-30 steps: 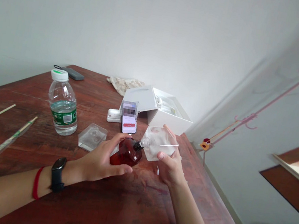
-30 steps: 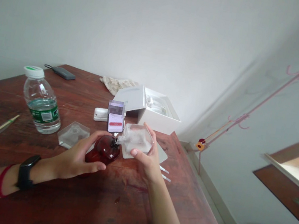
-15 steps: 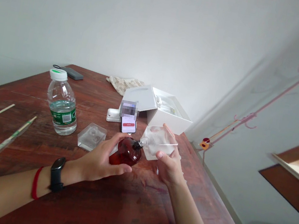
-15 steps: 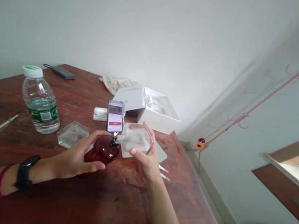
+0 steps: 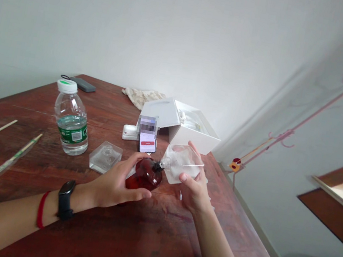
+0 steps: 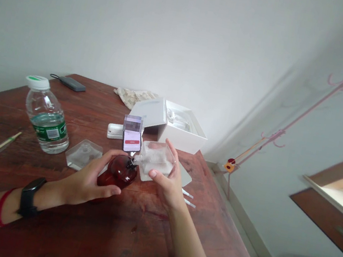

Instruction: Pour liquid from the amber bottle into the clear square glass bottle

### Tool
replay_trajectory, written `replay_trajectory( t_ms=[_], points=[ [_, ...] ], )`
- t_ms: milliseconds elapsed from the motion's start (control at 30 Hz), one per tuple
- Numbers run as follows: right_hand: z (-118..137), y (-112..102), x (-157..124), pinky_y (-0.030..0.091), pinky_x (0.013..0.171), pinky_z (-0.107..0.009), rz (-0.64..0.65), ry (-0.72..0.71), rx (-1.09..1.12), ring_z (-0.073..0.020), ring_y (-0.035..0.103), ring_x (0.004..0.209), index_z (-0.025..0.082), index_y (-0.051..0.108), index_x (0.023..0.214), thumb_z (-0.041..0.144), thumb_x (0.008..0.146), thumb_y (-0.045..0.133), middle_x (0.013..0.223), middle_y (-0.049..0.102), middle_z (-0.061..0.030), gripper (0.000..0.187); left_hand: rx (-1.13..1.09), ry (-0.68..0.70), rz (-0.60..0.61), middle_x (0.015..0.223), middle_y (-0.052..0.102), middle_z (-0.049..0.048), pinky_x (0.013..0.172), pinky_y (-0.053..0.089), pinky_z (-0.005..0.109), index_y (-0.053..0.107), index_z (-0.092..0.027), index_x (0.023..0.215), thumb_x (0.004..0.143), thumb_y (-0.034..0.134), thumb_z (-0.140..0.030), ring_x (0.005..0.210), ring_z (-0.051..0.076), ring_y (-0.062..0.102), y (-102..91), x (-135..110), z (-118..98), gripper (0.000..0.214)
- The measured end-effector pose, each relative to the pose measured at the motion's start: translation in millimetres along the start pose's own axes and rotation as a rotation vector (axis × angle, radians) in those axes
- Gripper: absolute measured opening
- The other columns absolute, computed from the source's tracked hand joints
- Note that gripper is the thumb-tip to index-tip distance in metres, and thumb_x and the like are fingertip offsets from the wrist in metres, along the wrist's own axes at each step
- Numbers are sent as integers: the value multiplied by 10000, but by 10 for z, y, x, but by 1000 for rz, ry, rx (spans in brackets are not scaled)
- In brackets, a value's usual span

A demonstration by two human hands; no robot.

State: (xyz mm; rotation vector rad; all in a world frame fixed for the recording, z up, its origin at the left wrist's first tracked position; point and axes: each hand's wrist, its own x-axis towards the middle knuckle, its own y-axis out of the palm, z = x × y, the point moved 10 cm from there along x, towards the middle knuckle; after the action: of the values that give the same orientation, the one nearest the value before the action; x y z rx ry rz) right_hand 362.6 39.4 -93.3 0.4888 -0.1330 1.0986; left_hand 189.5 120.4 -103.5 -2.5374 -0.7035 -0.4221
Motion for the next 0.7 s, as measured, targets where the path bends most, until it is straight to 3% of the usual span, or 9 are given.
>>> replay_trajectory(
  t_ms=[133,367,700],
  points=[
    [-1,-12,-4,601,945,-425,-18,4,29,-282,728,1132,357,498,1452,350,655,983,1266,767,-50,933,5,-5,3,1361,682,114,1078,492,442,444,-231,1437,876,819,-509,1228,324,666,0,0,-1,730],
    [23,-8,-5,588,935,-434,-25,-12,8,-301,721,1129,332,522,1315,344,646,982,1258,764,-50,812,8,-11,-4,1370,678,130,1085,490,453,435,-225,1445,880,809,-516,1234,334,663,-5,8,-20,738],
    [28,-24,6,569,950,-470,-32,-7,-46,-326,712,1127,347,533,1305,410,645,976,1254,760,-49,797,1,-19,1,1383,673,142,1081,497,468,442,-222,1441,870,813,-520,1238,344,665,-7,1,-24,744]
  ],
)
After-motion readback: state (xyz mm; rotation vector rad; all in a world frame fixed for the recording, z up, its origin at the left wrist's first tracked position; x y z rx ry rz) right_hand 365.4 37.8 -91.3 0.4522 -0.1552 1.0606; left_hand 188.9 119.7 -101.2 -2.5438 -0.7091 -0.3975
